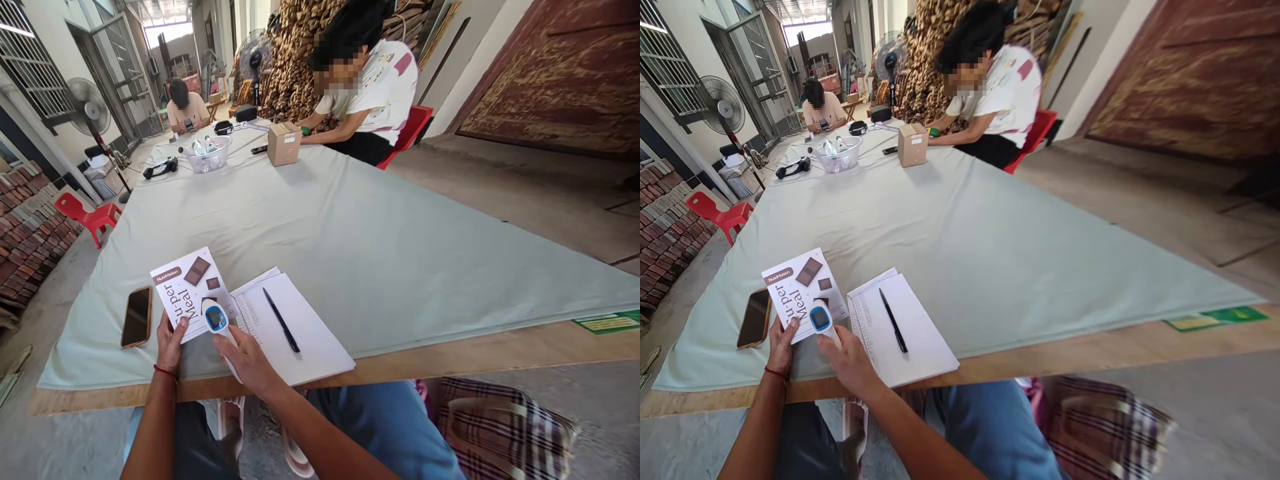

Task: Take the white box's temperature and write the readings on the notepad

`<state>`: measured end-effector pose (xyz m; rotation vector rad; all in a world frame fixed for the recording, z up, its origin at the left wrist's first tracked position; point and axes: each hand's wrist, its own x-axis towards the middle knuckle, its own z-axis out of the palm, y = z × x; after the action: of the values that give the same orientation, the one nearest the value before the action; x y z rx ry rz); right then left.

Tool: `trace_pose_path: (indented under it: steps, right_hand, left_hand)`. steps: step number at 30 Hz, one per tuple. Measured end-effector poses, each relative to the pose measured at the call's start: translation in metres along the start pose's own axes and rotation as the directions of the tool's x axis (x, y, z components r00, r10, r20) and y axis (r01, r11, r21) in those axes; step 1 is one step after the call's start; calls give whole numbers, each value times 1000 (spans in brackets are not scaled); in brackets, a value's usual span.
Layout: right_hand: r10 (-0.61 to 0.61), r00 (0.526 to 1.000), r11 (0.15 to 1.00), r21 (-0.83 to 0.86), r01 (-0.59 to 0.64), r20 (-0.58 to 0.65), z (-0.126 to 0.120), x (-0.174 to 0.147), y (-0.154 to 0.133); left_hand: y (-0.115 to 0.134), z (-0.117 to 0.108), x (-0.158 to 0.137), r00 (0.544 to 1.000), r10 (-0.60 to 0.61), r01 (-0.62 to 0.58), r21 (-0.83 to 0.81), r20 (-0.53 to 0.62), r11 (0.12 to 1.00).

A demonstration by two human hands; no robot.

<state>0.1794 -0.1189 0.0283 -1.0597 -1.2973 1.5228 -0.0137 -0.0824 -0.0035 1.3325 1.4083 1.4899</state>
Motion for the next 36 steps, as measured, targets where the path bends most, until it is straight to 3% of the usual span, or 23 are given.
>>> trace_pose_path:
  steps: [3,11,22,30,36]
  right_hand:
    - [-14,1000,1000,19,13,4,0,0,1]
    - [-83,996,990,-121,77,-40,2,-1,3]
    - [-56,998,998,25,57,-42,-1,-8,-8]
    - [-103,979,994,5,106,-173,-49,-23,-19]
    - [-79,914,996,-64,58,-397,-101,-28,-6]
  left_hand:
    - [2,1,0,1000,-4,4,-1,-4,1000]
    - [0,0,0,1000,-2,2,5,-2,1000]
    - [3,2,-1,1000,-9,10,20,-27,1000]
    - [-7,3,6,974,107,-84,120,-201,989]
    - [-11,0,21,971,139,-94,227,-194,969]
